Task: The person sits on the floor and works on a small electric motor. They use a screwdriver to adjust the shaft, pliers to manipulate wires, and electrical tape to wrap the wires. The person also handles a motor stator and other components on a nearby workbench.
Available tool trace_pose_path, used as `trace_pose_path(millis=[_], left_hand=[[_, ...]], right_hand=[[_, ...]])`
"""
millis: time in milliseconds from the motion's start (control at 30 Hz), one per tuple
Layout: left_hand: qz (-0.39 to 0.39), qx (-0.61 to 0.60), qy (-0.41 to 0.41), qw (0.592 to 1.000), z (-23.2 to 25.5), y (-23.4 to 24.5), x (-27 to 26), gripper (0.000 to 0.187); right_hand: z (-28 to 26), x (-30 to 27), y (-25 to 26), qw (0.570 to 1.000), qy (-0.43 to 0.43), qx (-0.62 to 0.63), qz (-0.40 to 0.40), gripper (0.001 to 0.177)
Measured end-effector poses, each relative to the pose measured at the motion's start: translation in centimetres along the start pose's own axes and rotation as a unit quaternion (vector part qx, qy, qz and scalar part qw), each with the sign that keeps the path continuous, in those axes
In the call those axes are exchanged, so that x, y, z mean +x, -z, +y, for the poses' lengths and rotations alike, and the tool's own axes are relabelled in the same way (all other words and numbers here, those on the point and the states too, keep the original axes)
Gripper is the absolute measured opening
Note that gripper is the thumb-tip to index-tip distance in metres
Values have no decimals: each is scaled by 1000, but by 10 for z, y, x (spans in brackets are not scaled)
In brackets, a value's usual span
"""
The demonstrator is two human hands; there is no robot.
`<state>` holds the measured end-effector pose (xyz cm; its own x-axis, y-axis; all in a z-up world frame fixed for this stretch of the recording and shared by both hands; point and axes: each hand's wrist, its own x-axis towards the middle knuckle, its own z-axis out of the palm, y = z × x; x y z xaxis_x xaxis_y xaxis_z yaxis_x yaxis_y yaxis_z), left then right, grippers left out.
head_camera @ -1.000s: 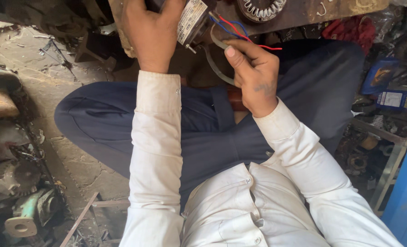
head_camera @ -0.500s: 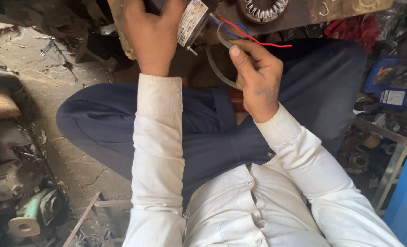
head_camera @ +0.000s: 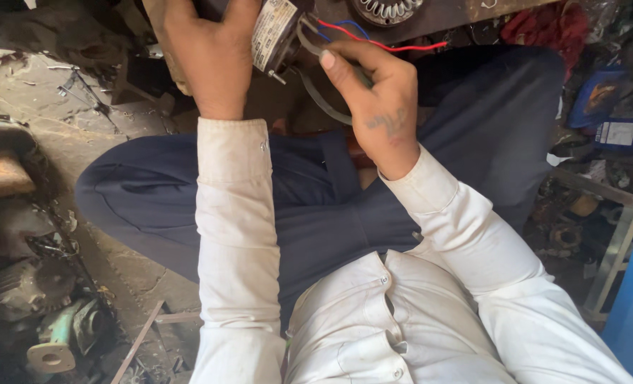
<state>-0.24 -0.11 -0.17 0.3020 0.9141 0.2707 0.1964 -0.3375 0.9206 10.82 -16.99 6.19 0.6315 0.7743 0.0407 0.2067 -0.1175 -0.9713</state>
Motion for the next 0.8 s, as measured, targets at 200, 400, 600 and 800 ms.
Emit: trace_pose_path(millis=[200,400,600,800], left_hand=[[2,77,-37,996,5,-4,-1,43],[-88,87,-151,981,28,12,-16,108],[-129,113,-117,978,47,21,-15,100],[-134,143,-134,971,54,21,-4,98]], right_hand=[[3,-2,-3,999,-15,-48,22,25],[6,0,-1,999,-24,-12,32,23],[7,-7,1,995,-34,53,74,20],[-2,-10,53,997,-27,38,-57,17]])
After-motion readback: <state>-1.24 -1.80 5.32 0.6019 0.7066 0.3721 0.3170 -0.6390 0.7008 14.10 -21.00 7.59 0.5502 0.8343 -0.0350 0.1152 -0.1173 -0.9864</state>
